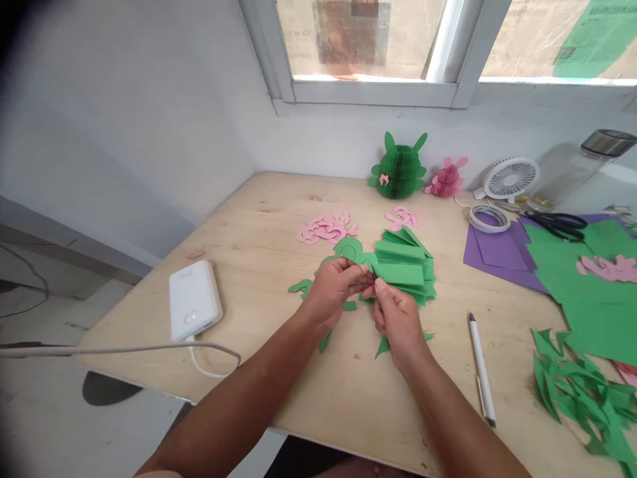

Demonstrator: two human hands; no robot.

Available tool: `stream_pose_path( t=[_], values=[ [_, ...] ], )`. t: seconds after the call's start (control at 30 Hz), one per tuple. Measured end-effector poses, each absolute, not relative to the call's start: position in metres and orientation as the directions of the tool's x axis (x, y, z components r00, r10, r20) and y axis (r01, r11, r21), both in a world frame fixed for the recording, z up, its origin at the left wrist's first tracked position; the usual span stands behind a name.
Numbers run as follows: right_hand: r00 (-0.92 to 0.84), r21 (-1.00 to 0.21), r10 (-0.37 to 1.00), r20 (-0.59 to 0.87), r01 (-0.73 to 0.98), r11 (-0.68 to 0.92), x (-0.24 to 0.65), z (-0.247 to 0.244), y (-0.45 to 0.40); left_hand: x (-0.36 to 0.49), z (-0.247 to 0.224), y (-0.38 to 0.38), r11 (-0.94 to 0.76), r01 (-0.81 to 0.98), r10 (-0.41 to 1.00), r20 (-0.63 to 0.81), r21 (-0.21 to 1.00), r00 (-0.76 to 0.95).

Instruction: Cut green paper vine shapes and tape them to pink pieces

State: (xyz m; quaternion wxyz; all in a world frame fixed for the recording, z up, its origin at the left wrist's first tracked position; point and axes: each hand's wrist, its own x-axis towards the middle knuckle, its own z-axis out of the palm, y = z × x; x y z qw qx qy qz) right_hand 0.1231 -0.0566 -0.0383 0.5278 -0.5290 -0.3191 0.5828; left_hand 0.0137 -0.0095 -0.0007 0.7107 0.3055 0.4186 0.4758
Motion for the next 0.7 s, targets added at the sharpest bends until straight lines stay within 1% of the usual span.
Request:
stream_pose_path(
  t=[0.37,0.7],
  values=[
    [0.14,-0.94,0.952,-0.272,-0.252,-0.231,0.1216,-0.0344,-0.057,0.013,-0.0011,-0.0096,0.354,-0.415,0.934,-0.29,0.838,0.21],
    [0.13,-0.936,0.954,-0.272,-0.266,-0.23,0.1229,-0.0392,-0.0567,0.013,-0.0032,-0.009,0.363,-0.412,0.93,-0.301,0.836,0.21]
  ],
)
